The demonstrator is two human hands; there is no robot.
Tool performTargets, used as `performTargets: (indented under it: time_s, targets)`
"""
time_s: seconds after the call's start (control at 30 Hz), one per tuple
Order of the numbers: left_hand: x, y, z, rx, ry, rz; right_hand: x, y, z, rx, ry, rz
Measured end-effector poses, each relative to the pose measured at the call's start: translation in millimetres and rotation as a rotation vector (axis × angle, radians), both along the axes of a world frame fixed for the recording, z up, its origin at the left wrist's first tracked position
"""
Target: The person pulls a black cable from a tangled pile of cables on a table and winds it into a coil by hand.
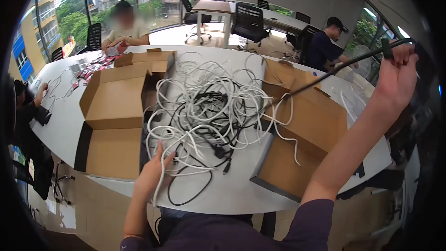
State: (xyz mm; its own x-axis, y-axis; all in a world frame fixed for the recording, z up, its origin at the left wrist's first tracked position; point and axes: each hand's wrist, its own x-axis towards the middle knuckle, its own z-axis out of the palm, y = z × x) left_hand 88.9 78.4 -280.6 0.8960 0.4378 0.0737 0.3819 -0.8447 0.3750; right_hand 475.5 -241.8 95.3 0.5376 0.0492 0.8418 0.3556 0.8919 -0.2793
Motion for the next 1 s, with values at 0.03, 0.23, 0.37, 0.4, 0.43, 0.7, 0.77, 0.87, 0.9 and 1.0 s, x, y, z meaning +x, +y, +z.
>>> performTargets:
  time_s: [0.03,0.23,0.37,0.4,0.43,0.7,0.77,0.87,0.9,1.0]
  targets:
    - [-1.0,2.3,3.9,0.007,0.107,-0.03,-11.3,-4.6,7.5,0.031,0.049,-0.132]
    - [-18.6,-16.5,98.5,0.24,-0.109,-0.028,-38.5,0.5,5.1,-0.065,-0.108,-0.378]
    - [11.5,-60.8,148.7,0.159,-0.329,-0.124,-69.1,48.3,-27.7,-0.225,-0.192,-0.618]
    - [30.7,-68.9,146.0,0.092,-0.45,-0.191,-71.2,53.8,-39.0,-0.302,-0.244,-0.577]
    - [50.6,-73.8,141.2,0.008,-0.399,-0.252,-78.4,62.7,-49.2,-0.339,-0.24,-0.588]
    - [134.1,-56.6,58.5,0.16,-0.162,-0.135,-134.3,105.7,-110.4,-0.5,-0.401,-0.674]
    - [124.3,-57.8,57.1,0.236,-0.032,-0.133,-143.4,99.3,-122.4,-0.557,-0.255,-0.608]
    - [106.1,-57.1,78.3,0.36,0.177,-0.088,-138.5,98.7,-141.9,-0.594,-0.123,-0.646]
    - [101.4,-54.1,83.3,0.385,0.186,-0.122,-136.3,100.8,-147.8,-0.596,-0.09,-0.682]
    - [89.3,-47.0,95.0,0.411,0.242,-0.242,-128.9,107.8,-163.8,-0.62,-0.019,-0.762]
